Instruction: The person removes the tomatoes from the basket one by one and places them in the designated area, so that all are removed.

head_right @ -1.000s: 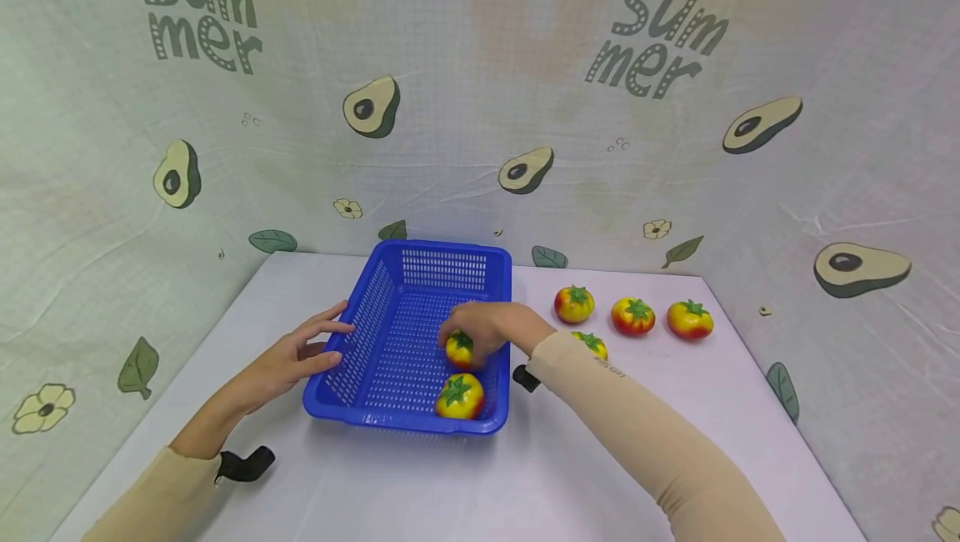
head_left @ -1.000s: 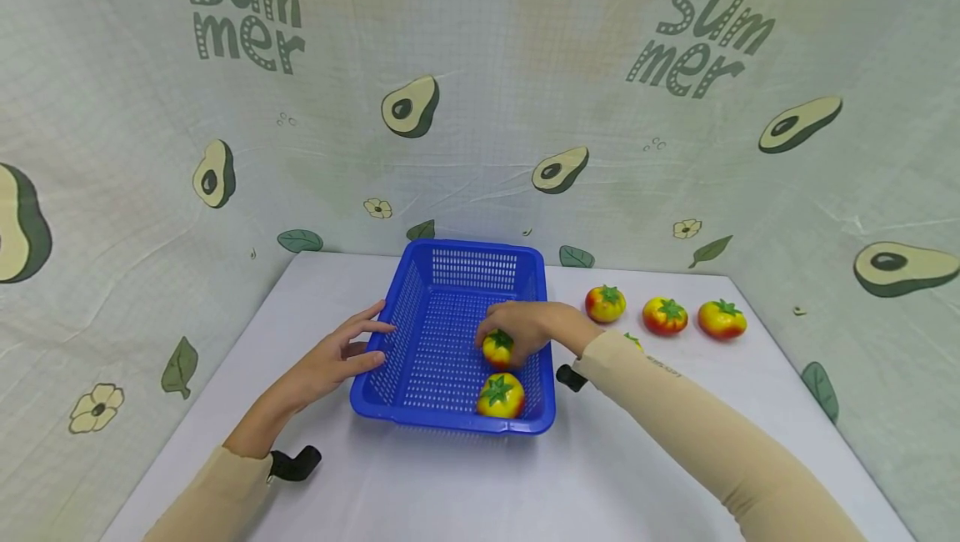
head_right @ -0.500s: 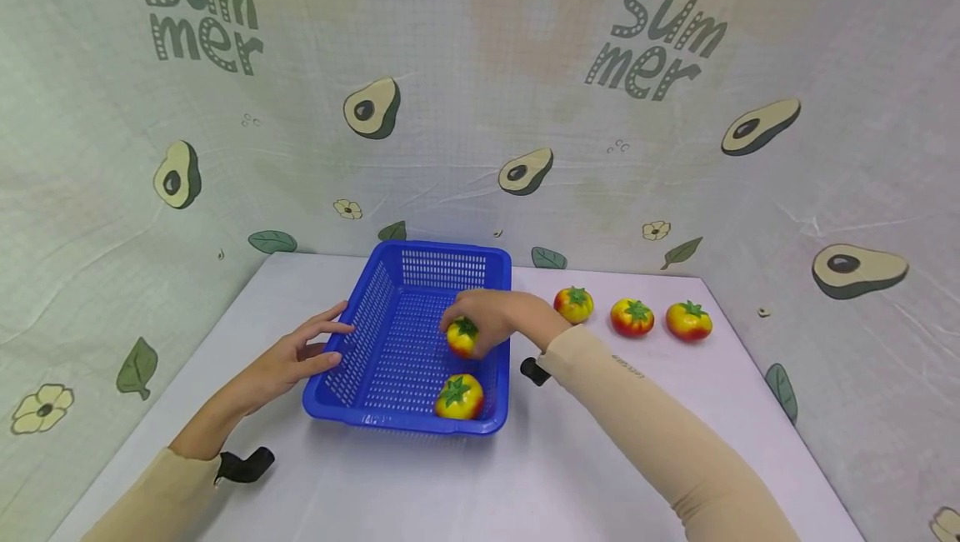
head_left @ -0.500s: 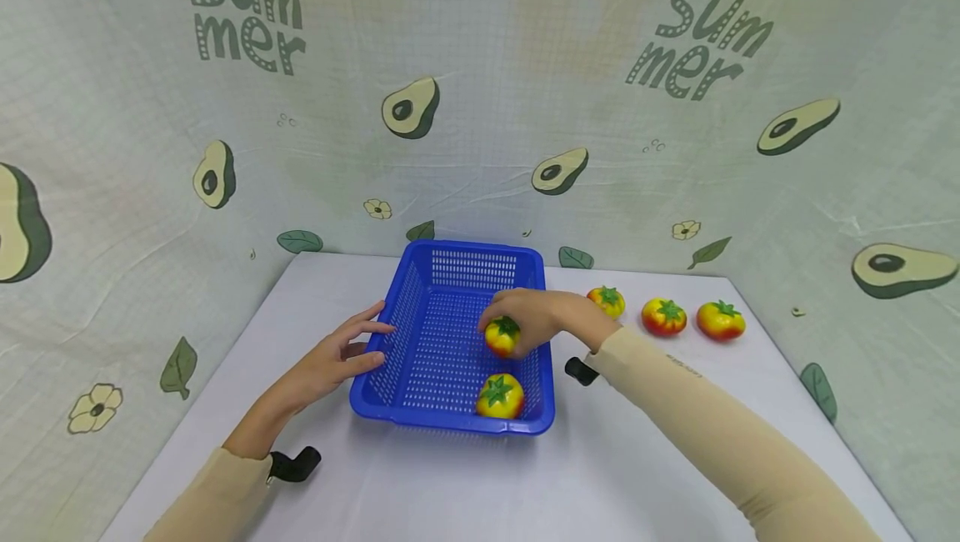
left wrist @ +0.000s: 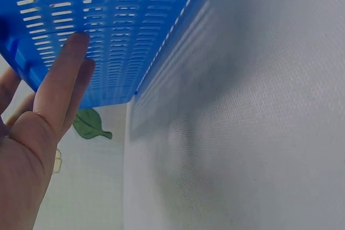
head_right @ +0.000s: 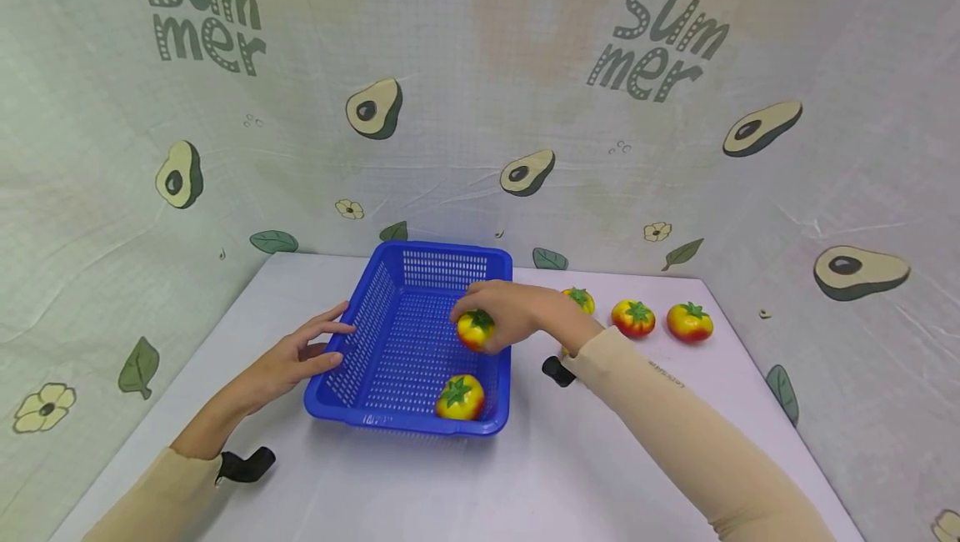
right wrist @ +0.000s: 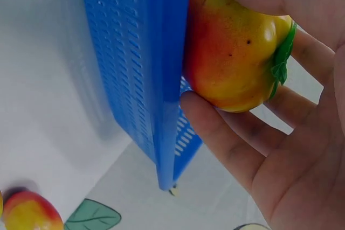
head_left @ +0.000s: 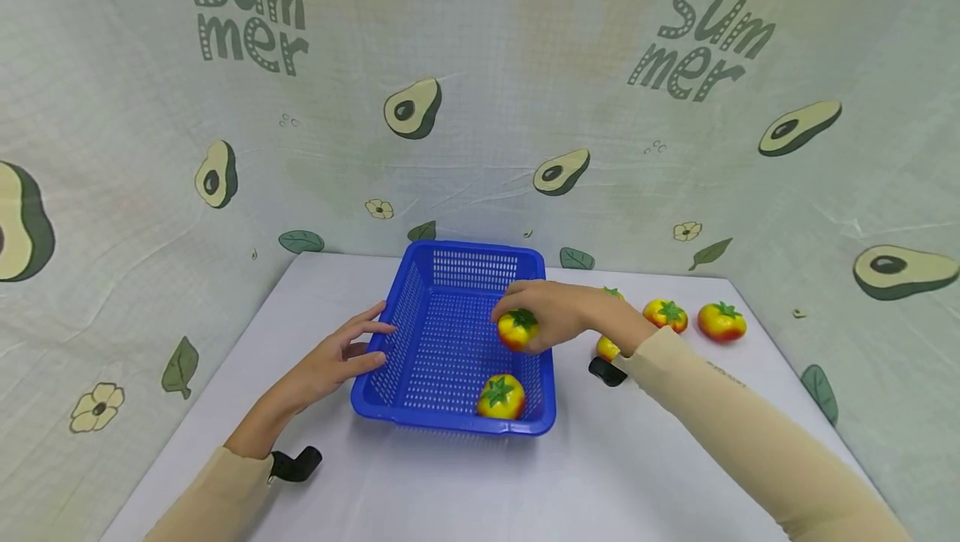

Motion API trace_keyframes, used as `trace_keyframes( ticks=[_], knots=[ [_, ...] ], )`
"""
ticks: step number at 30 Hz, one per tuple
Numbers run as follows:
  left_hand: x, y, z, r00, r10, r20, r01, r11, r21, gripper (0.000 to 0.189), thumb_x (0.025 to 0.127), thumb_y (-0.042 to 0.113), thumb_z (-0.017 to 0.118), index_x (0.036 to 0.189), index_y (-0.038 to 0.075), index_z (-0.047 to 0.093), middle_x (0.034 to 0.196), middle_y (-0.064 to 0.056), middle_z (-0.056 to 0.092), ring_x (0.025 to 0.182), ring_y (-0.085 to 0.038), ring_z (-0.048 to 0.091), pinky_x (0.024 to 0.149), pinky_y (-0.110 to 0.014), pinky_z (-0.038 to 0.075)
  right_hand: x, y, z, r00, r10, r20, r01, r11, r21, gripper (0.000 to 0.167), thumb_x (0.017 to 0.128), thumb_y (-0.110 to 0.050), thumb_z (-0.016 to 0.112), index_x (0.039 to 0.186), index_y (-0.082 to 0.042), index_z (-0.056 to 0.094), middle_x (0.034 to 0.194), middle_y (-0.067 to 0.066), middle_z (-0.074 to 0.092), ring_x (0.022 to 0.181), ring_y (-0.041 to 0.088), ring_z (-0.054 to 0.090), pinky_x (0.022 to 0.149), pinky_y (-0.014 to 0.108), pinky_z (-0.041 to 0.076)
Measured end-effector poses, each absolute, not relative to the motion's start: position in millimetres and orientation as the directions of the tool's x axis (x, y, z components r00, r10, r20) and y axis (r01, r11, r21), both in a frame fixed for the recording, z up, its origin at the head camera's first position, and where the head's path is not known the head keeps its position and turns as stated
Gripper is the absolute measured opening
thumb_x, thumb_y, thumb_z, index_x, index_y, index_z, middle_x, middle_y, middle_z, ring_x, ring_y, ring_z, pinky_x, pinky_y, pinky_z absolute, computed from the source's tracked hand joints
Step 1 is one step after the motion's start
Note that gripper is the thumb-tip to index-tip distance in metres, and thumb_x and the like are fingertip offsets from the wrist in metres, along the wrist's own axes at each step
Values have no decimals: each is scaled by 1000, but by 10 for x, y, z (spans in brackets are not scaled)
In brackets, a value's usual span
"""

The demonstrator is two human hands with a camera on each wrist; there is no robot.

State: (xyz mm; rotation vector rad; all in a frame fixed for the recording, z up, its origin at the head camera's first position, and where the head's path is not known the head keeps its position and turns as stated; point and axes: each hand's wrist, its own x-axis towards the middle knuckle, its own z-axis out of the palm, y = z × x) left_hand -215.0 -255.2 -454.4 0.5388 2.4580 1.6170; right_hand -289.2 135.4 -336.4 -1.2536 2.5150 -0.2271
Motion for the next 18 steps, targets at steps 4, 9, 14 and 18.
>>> trace_keyframes(
  ticks=[4, 9, 14, 18],
  knots=[
    [-2151, -2545, -4546, -922, 379, 76, 222, 358, 907, 49, 105, 24, 69, 151, 12, 56, 179, -11, 11, 156, -55, 23, 119, -74, 30, -2874, 1447, -3298, -580, -792, -194, -742, 611, -275, 57, 88, -18, 83, 141, -28, 67, 141, 1, 59, 129, 24, 55, 105, 46, 56],
    [-2149, -2543, -4538, -923, 378, 76, 222, 359, 907, 49, 105, 24, 69, 150, 13, 57, 179, -11, 11, 158, -54, 16, 121, -75, 26, -2836, 1578, -3172, -607, -775, -174, -728, 631, -268, 57, 88, -17, 83, 142, -27, 67, 143, 0, 60, 132, 24, 55, 108, 46, 54],
    [-2150, -2542, -4537, -924, 375, 71, 219, 368, 904, 49, 105, 25, 70, 151, 13, 57, 179, -10, 11, 156, -55, 22, 120, -75, 28, -2828, 1730, -3079, -607, -781, -150, -742, 624, -245, 56, 87, -16, 82, 141, -26, 67, 143, 2, 60, 130, 27, 55, 108, 51, 54],
    [-2153, -2547, -4540, -923, 378, 70, 219, 366, 905, 49, 105, 25, 69, 151, 13, 56, 179, -10, 11, 152, -56, 31, 118, -73, 33, -2821, 1846, -3054, -622, -769, -150, -726, 638, -257, 57, 86, -16, 83, 140, -24, 68, 139, 3, 62, 124, 26, 57, 104, 50, 56]
  ],
)
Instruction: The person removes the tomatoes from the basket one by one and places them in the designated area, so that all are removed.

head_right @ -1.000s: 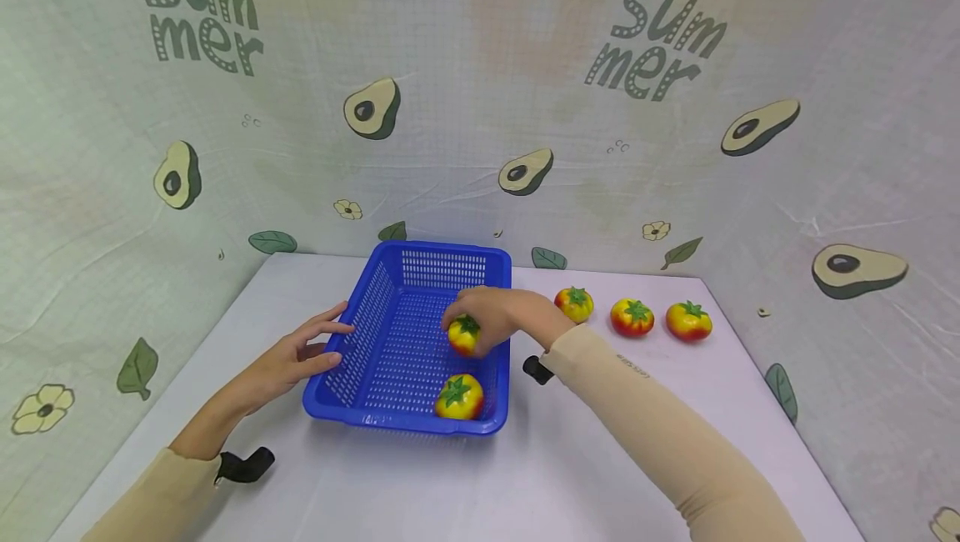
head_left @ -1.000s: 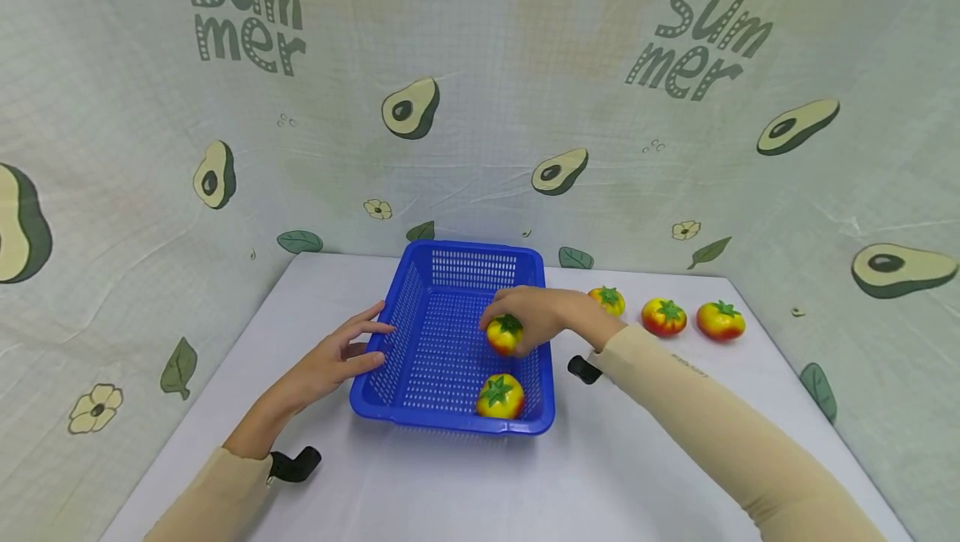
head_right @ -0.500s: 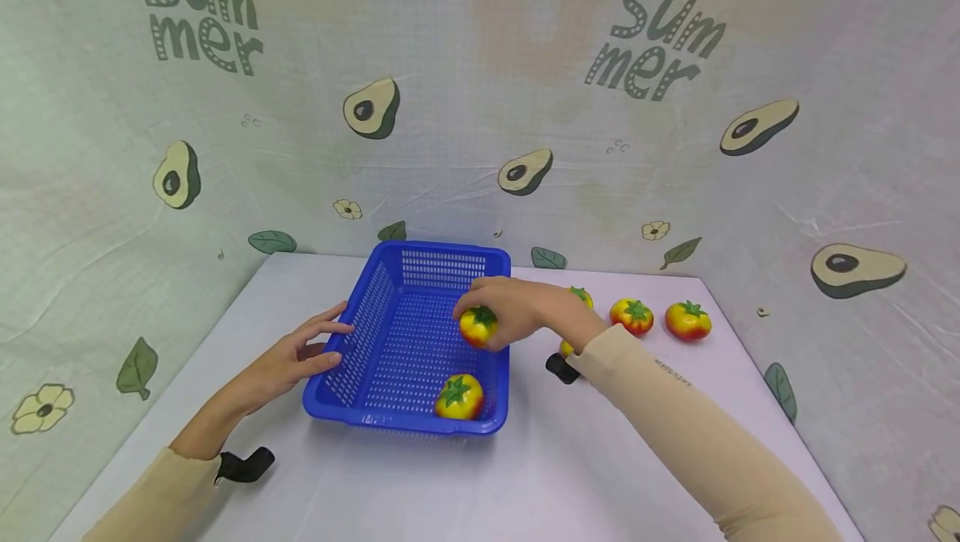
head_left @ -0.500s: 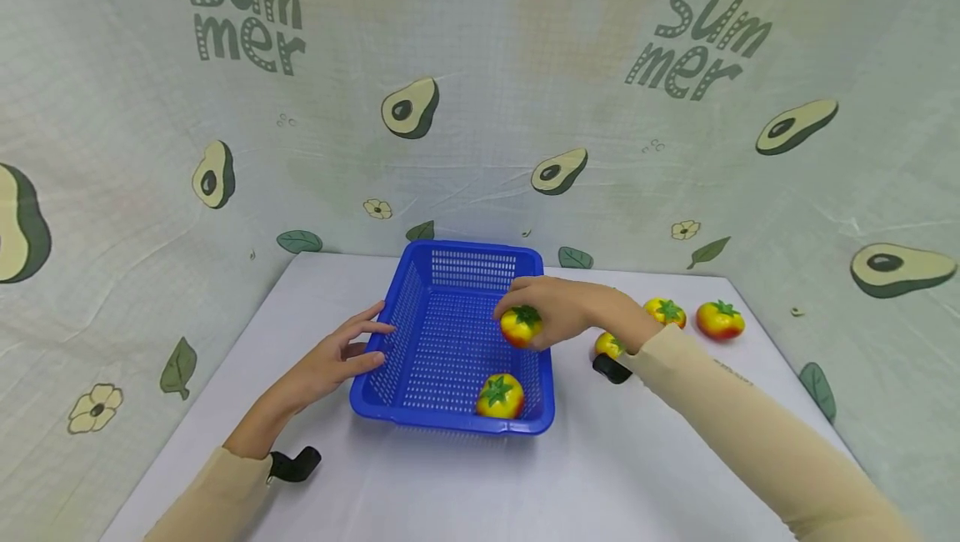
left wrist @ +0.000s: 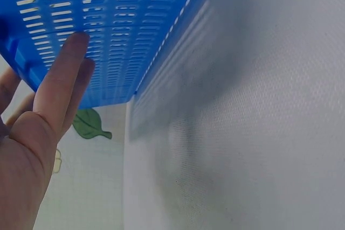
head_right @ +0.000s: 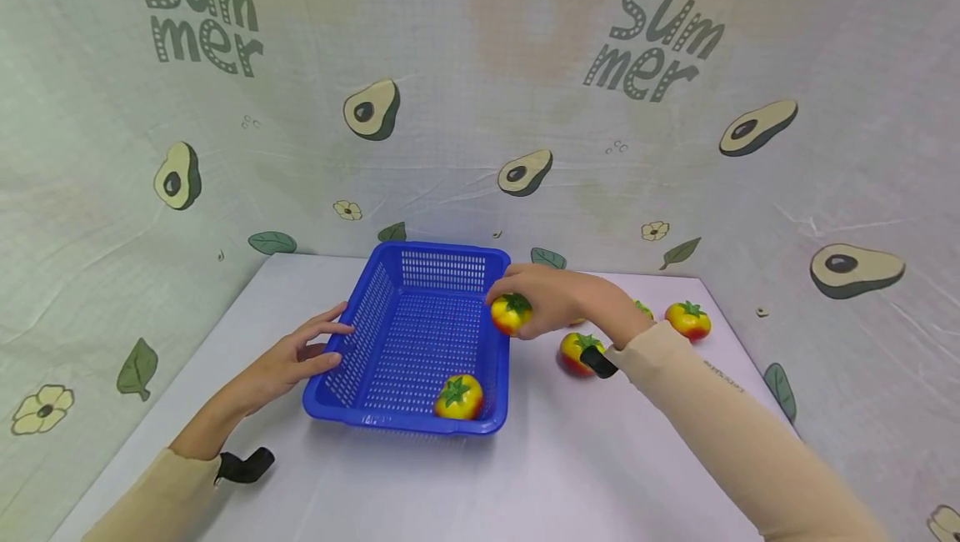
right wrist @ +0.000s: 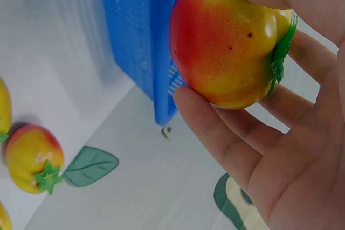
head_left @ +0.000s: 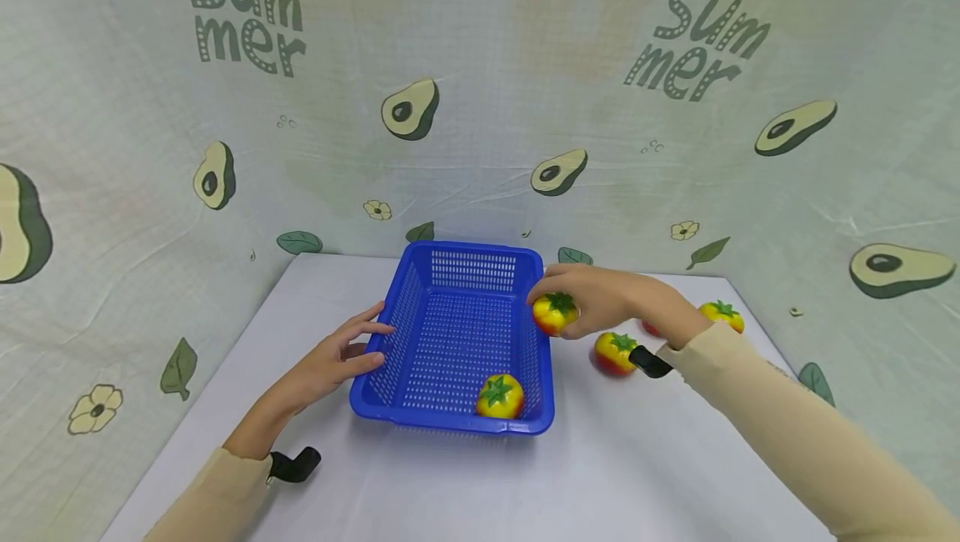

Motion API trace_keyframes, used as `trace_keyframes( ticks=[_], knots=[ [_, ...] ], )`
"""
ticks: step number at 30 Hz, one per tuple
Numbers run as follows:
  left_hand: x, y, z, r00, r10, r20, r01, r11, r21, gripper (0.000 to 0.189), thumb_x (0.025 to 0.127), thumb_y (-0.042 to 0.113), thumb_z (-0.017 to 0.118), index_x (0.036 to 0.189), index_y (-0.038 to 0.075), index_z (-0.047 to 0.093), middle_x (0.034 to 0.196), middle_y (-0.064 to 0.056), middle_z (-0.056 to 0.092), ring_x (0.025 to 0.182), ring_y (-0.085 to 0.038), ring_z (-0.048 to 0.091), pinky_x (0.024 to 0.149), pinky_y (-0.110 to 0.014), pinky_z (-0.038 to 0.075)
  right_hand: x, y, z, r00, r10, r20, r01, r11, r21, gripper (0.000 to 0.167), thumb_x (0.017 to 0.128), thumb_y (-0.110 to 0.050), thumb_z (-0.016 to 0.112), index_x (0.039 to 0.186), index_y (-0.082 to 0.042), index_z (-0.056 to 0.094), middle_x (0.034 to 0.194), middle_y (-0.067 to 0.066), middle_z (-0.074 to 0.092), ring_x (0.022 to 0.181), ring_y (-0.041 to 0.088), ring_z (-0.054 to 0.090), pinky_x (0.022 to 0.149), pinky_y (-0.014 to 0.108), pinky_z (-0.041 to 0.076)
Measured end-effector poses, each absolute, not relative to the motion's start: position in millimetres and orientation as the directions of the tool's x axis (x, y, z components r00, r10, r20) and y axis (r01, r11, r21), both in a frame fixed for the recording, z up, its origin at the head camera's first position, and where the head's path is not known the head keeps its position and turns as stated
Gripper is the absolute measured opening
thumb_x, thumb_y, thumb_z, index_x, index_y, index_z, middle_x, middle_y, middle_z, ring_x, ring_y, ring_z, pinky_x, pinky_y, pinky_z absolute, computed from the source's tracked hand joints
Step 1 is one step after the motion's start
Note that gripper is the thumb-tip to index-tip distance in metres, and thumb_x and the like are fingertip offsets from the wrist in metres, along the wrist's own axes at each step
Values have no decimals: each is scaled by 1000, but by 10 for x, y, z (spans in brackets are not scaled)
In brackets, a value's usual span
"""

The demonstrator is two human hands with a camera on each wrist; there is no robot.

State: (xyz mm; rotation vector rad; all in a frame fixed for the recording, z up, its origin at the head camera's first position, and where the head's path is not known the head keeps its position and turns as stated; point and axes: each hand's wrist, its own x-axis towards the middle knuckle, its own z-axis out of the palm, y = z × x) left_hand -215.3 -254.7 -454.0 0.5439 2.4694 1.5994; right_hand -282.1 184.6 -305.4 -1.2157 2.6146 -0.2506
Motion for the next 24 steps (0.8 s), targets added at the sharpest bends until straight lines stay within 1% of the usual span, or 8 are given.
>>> trace_keyframes(
  ticks=[4, 6, 13, 20, 24],
  knots=[
    [-2159, -2551, -4542, -919, 389, 67, 214, 347, 913, 49, 106, 23, 68, 152, 11, 55, 179, -10, 10, 146, -54, 41, 115, -69, 40, -2820, 1976, -3070, -649, -744, -161, -698, 666, -264, 58, 87, -17, 83, 142, -22, 67, 139, 4, 62, 123, 26, 59, 104, 51, 56],
    [-2162, -2552, -4543, -917, 395, 64, 209, 337, 918, 49, 106, 22, 68, 152, 11, 55, 179, -9, 10, 145, -53, 43, 115, -68, 41, -2821, 2045, -3083, -661, -732, -162, -688, 678, -259, 58, 87, -17, 83, 143, -22, 67, 139, 4, 63, 124, 26, 59, 105, 53, 55],
    [-2160, -2558, -4538, -916, 396, 66, 210, 334, 919, 49, 105, 22, 68, 152, 10, 55, 179, -9, 10, 150, -55, 35, 117, -70, 36, -2831, 2287, -3119, -688, -709, -155, -667, 702, -249, 56, 88, -22, 84, 142, -24, 67, 137, 1, 63, 125, 25, 59, 106, 55, 54],
    [-2158, -2565, -4542, -918, 393, 63, 210, 343, 916, 49, 106, 23, 68, 152, 11, 55, 179, -9, 10, 145, -54, 43, 115, -69, 40, -2829, 2463, -3157, -706, -691, -154, -645, 718, -263, 55, 88, -24, 86, 140, -25, 68, 132, 0, 65, 119, 23, 60, 101, 53, 57],
    [-2158, -2556, -4544, -918, 391, 66, 212, 343, 915, 49, 105, 24, 68, 152, 11, 56, 179, -9, 10, 148, -54, 39, 116, -70, 39, -2821, 2577, -3196, -717, -682, -145, -634, 725, -270, 53, 88, -22, 85, 138, -24, 69, 128, 1, 65, 114, 22, 60, 99, 51, 58]
  ],
)
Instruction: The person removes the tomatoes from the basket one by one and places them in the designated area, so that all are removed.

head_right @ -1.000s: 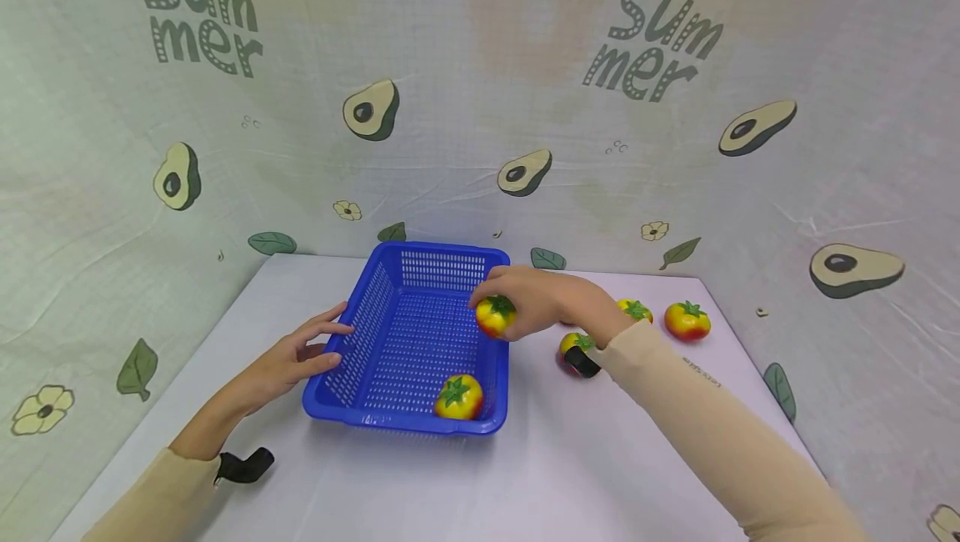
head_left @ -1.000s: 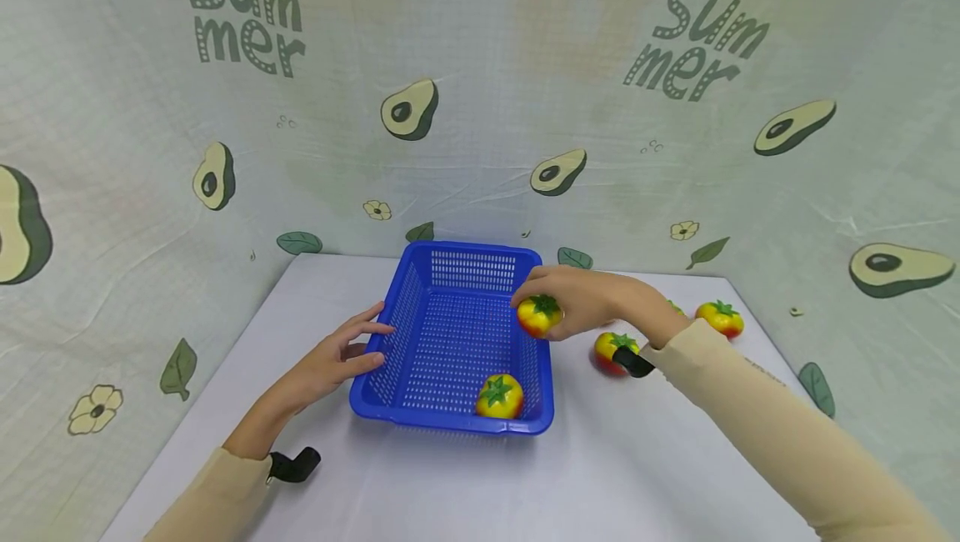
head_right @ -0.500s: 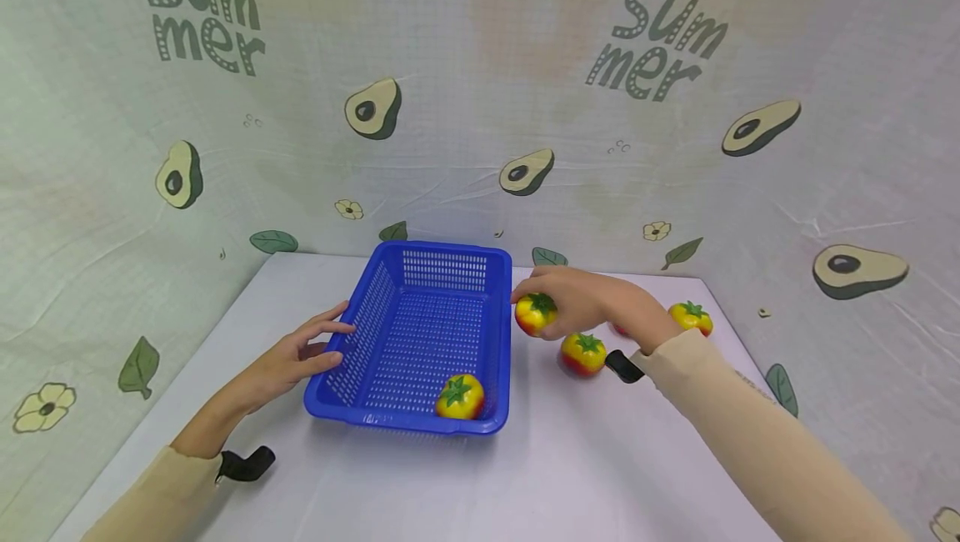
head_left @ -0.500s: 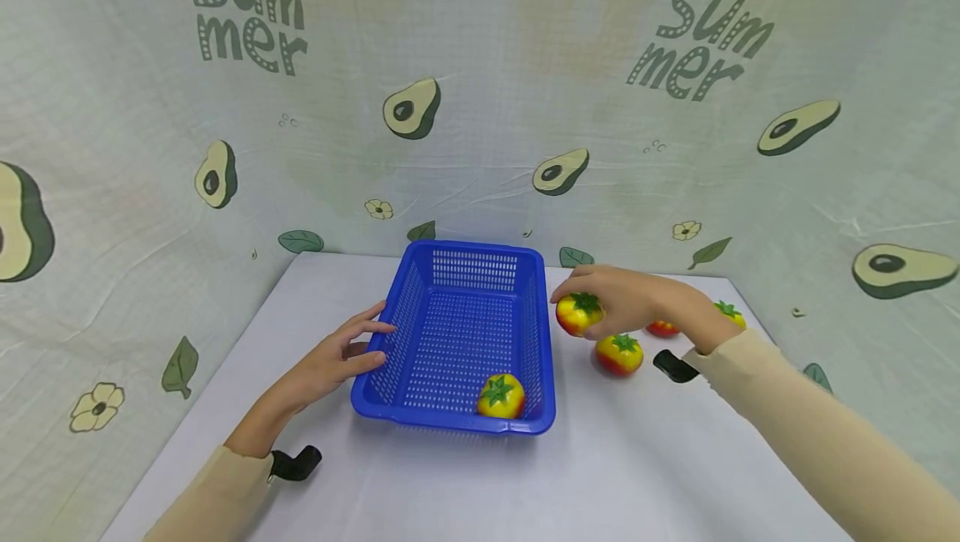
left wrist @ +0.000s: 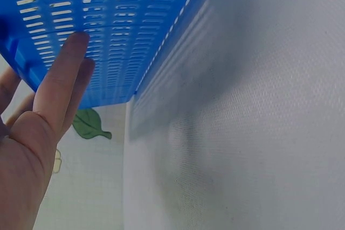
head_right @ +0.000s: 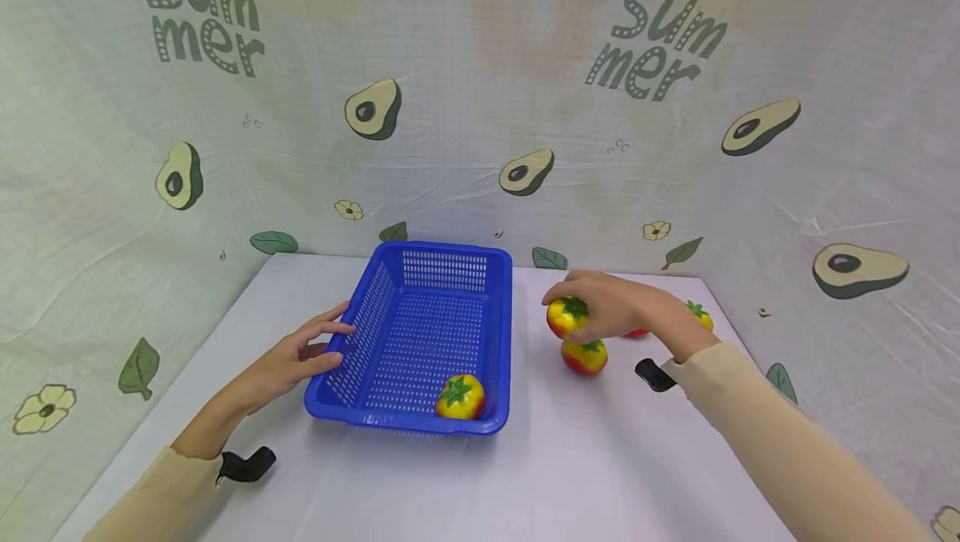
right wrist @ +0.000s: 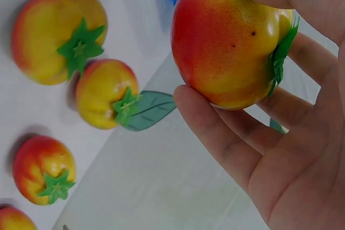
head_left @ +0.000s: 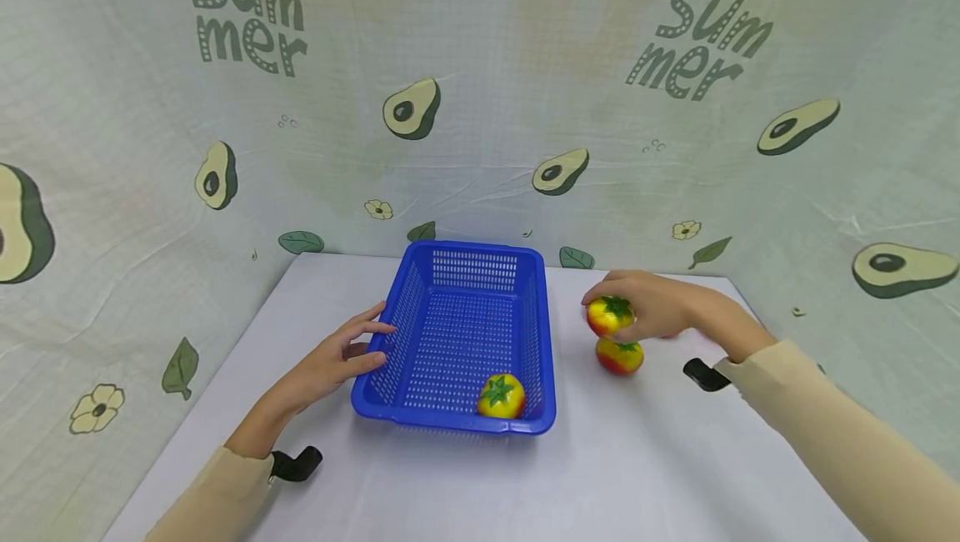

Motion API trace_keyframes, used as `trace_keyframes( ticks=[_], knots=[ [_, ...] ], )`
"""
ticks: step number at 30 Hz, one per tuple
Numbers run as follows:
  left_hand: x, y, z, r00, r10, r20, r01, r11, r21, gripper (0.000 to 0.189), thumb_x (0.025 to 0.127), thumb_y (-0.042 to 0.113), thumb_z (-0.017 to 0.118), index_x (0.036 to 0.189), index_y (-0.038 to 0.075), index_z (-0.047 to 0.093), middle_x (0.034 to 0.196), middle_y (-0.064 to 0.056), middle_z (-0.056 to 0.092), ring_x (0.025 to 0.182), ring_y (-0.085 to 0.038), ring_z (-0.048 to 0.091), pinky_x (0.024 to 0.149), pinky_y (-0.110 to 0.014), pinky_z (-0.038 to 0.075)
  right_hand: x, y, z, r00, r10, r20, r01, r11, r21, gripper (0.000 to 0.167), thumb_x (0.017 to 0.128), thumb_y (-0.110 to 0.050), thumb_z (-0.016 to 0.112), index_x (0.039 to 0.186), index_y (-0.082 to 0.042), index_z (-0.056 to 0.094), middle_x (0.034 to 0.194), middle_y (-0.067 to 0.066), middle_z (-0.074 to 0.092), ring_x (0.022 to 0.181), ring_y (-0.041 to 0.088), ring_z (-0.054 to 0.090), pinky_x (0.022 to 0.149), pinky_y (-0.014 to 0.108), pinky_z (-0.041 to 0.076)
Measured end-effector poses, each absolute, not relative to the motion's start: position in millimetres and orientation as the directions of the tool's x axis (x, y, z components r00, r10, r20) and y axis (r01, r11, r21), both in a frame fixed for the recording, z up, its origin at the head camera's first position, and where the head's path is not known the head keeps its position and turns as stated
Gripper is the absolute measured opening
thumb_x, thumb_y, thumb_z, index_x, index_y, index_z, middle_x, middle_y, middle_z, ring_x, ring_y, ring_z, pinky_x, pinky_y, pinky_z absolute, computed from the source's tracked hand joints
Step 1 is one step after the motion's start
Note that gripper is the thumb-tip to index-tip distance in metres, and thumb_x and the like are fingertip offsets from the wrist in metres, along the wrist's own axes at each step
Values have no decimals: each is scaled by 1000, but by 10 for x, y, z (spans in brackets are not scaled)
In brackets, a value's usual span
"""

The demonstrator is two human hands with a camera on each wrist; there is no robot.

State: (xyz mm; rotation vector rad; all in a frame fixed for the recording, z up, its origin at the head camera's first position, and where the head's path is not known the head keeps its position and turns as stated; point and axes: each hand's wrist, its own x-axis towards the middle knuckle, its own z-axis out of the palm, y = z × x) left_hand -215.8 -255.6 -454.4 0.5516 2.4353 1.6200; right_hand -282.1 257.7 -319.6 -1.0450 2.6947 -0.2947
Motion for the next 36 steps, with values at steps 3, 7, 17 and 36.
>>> trace_keyframes(
  ticks=[3, 7, 17, 36],
  knots=[
    [-2157, -2551, -4547, -919, 389, 71, 216, 345, 914, 49, 105, 24, 69, 151, 12, 56, 179, -9, 11, 149, -54, 37, 117, -71, 37, -2816, 2667, -3233, -722, -680, -131, -631, 724, -278, 52, 88, -21, 85, 137, -24, 69, 126, 1, 66, 113, 23, 60, 97, 51, 58],
    [-2154, -2553, -4544, -918, 388, 79, 223, 343, 912, 49, 105, 23, 69, 151, 11, 56, 179, -10, 11, 152, -54, 32, 118, -72, 34, -2818, 2790, -3289, -734, -667, -126, -617, 733, -287, 50, 88, -22, 85, 135, -25, 70, 129, 1, 67, 115, 24, 60, 99, 53, 57],
    [-2148, -2558, -4532, -915, 394, 83, 231, 346, 909, 49, 105, 23, 69, 151, 11, 56, 179, -10, 12, 155, -54, 25, 119, -74, 30, -2815, 3092, -3396, -790, -590, -169, -516, 788, -336, 52, 87, -23, 85, 137, -26, 69, 135, 3, 66, 122, 27, 60, 104, 60, 55],
    [-2149, -2561, -4547, -916, 394, 83, 232, 347, 909, 49, 105, 24, 68, 151, 12, 56, 179, -8, 12, 155, -53, 25, 119, -73, 31, -2835, 3502, -3588, -806, -568, -166, -509, 809, -294, 53, 86, -28, 86, 136, -21, 69, 128, 4, 68, 111, 25, 60, 97, 55, 56]
  ],
)
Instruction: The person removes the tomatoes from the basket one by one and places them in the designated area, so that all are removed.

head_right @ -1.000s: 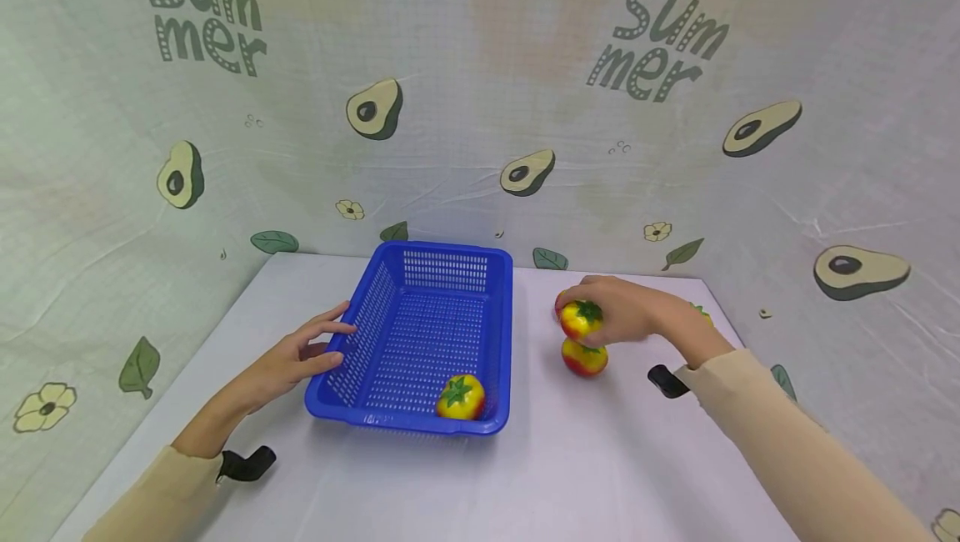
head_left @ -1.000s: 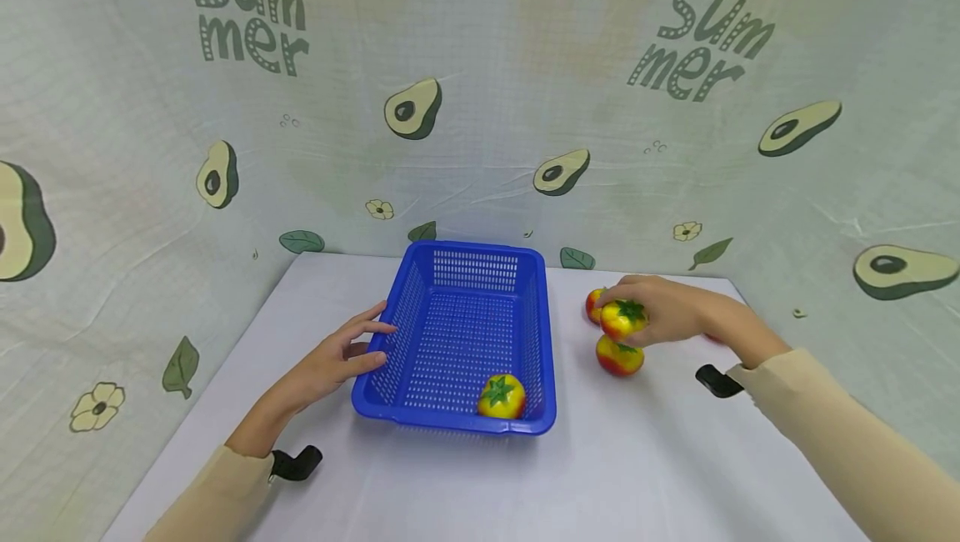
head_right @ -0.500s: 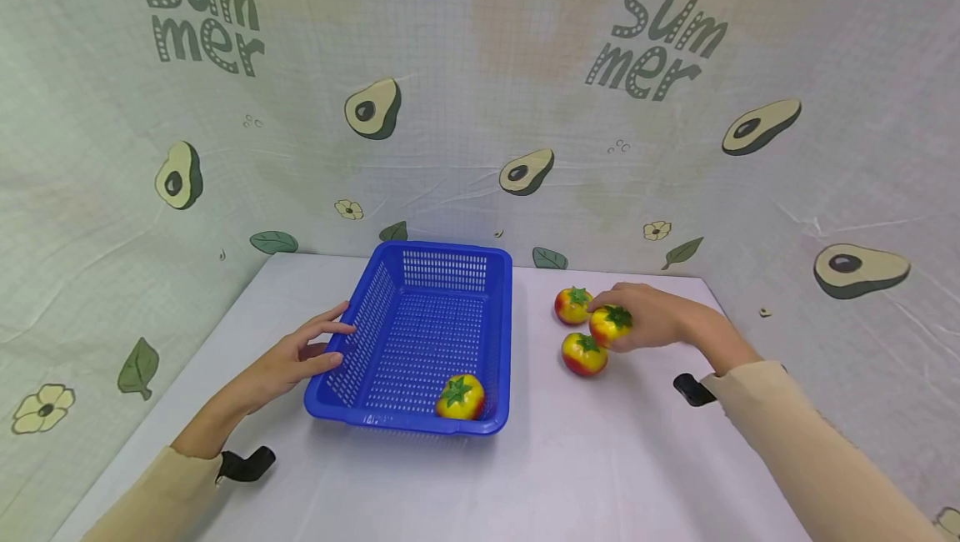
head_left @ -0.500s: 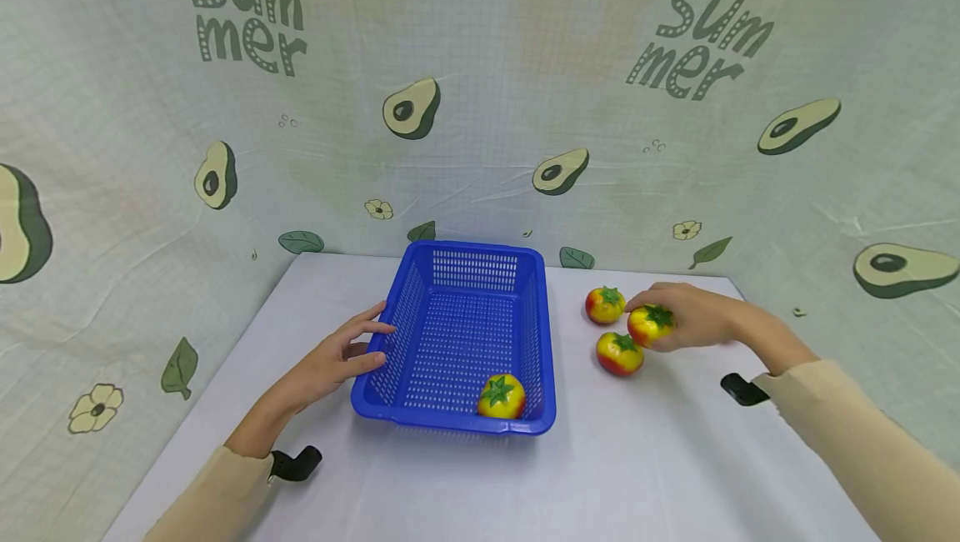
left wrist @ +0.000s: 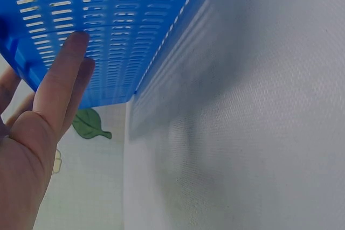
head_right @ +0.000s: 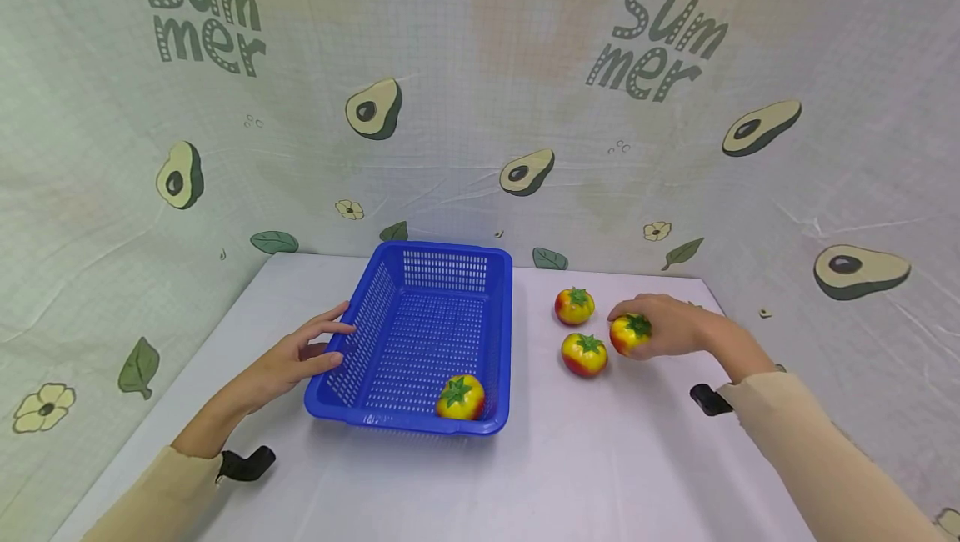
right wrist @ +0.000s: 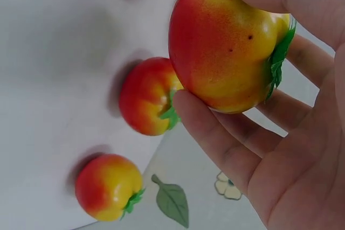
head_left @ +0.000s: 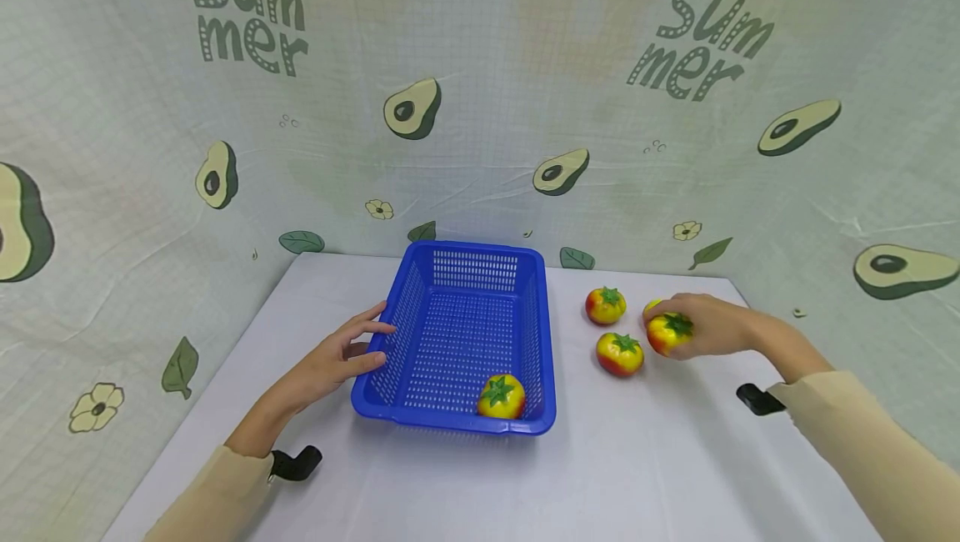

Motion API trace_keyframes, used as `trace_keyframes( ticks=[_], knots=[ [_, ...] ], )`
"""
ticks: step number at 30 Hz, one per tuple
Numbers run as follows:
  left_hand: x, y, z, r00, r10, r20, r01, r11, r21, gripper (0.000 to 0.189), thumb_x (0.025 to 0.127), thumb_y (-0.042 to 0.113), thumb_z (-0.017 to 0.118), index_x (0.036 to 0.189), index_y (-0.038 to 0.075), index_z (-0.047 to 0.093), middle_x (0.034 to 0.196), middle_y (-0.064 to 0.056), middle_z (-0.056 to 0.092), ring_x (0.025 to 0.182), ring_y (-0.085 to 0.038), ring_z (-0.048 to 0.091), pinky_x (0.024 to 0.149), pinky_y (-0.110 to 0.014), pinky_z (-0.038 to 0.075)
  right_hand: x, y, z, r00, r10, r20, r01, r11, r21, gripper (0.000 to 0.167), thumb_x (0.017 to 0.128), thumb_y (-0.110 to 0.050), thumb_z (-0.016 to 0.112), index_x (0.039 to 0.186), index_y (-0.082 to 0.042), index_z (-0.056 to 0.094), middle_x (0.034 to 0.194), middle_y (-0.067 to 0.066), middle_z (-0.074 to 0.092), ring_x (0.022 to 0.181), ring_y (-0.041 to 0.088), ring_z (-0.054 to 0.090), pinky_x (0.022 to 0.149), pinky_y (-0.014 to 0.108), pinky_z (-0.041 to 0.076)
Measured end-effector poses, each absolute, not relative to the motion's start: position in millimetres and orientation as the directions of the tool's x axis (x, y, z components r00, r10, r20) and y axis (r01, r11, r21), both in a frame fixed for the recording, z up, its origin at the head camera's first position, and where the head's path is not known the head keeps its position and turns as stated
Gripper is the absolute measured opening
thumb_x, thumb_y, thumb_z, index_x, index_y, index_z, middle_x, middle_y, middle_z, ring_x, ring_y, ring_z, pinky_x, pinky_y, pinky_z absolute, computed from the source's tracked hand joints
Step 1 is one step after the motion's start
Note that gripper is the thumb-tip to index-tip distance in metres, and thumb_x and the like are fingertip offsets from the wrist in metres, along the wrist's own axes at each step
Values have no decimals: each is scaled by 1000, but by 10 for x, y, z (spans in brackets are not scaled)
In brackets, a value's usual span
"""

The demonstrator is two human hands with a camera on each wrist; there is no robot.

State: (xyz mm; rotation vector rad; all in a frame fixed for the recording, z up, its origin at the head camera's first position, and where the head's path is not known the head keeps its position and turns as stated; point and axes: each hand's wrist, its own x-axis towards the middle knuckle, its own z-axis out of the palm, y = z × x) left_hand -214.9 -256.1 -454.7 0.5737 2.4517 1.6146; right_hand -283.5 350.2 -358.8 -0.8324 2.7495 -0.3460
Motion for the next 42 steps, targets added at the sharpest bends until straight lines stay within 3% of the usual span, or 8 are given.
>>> trace_keyframes(
  ticks=[7, 13, 18, 26, 34, 42],
  knots=[
    [-2141, -2558, -4529, -917, 391, 82, 230, 349, 909, 48, 105, 24, 69, 150, 12, 57, 179, -9, 12, 155, -54, 26, 119, -74, 31, -2834, 3606, -3676, -824, -534, -193, -472, 833, -289, 57, 87, -31, 86, 138, -11, 68, 131, 14, 66, 113, 34, 60, 98, 65, 55],
    [-2142, -2555, -4521, -917, 392, 75, 224, 349, 910, 49, 105, 24, 69, 151, 12, 56, 179, -9, 11, 152, -55, 32, 118, -72, 35, -2842, 3696, -3768, -834, -504, -225, -440, 853, -281, 58, 87, -34, 86, 138, -12, 68, 137, 22, 64, 120, 43, 60, 100, 71, 51],
    [-2147, -2558, -4522, -915, 397, 74, 224, 346, 911, 49, 105, 23, 68, 151, 10, 56, 179, -10, 11, 148, -55, 39, 117, -69, 38, -2861, 3770, -3856, -832, -507, -226, -441, 851, -286, 58, 86, -36, 86, 137, -13, 69, 137, 19, 66, 122, 42, 60, 103, 72, 48],
    [-2150, -2561, -4525, -916, 394, 72, 222, 351, 910, 49, 105, 23, 69, 150, 11, 56, 179, -9, 11, 148, -55, 39, 117, -70, 37, -2878, 3847, -3982, -838, -492, -237, -424, 859, -286, 58, 84, -35, 87, 136, -14, 70, 131, 13, 67, 114, 33, 58, 100, 69, 50],
    [-2149, -2555, -4519, -915, 396, 78, 229, 349, 909, 49, 105, 23, 69, 151, 11, 56, 179, -10, 11, 153, -55, 29, 118, -72, 33, -2857, 3882, -4043, -844, -466, -268, -390, 874, -290, 60, 86, -33, 86, 138, -10, 67, 125, 14, 64, 109, 33, 58, 98, 68, 52],
    [-2152, -2551, -4513, -915, 396, 73, 224, 352, 909, 49, 105, 23, 69, 151, 11, 56, 179, -10, 11, 148, -56, 38, 115, -69, 40, -2863, 3905, -4089, -845, -451, -287, -370, 881, -294, 61, 87, -34, 85, 140, -10, 66, 133, 21, 64, 114, 38, 59, 99, 72, 50]
  ],
)
